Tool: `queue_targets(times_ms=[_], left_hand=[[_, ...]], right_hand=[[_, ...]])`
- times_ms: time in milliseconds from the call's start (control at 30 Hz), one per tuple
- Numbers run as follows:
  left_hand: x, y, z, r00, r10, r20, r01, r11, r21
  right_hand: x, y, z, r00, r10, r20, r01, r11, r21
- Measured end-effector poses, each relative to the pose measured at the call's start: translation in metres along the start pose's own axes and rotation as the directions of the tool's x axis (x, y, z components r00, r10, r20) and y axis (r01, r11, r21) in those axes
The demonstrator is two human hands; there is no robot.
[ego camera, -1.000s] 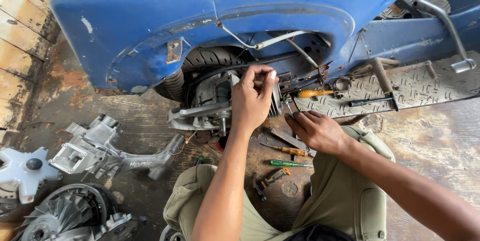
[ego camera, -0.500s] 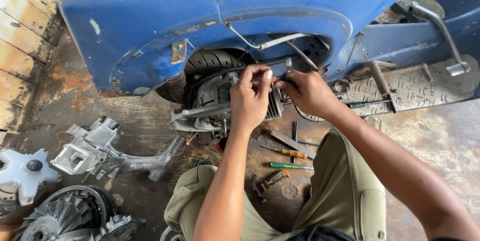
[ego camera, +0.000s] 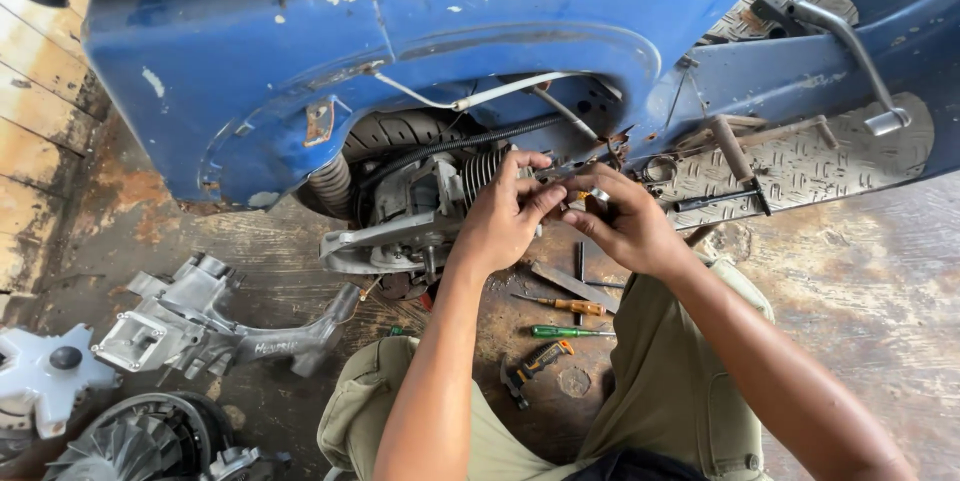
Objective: Repairing a scooter engine by disassembling components using a wrench and screwdriver
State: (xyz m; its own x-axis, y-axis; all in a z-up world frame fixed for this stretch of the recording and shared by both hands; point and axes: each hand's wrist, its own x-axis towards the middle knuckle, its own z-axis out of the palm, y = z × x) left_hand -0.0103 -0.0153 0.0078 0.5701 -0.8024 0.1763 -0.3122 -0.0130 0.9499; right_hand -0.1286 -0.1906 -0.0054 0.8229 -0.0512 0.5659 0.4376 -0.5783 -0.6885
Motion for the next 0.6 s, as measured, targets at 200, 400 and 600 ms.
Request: queue_targets(times_ms=[200,400,600], left_hand=[[0.007,-0.003,0.012,0.999,-0.015,0.052,0.014,1.000,0.022],[0.015,-0.016,-0.005,0.922,0.063,-0.383,-0.005,0.989,0.149],[0.015,-0.010,-0.003,0.878,0.087,-0.472,-0.032,0.992,0.123]], right_hand=[[0.004,0.000,-0.001,0.998,0.007,-0.056,-0.005,1.000,0.030],[-0.012,0.030,0.001,0.994,0.062,-0.087,-0.079,0.975,-0.207],[-0.004,0.017,0.006,0.979,0.194,-0.055,-0.200,0.971,-0.129]])
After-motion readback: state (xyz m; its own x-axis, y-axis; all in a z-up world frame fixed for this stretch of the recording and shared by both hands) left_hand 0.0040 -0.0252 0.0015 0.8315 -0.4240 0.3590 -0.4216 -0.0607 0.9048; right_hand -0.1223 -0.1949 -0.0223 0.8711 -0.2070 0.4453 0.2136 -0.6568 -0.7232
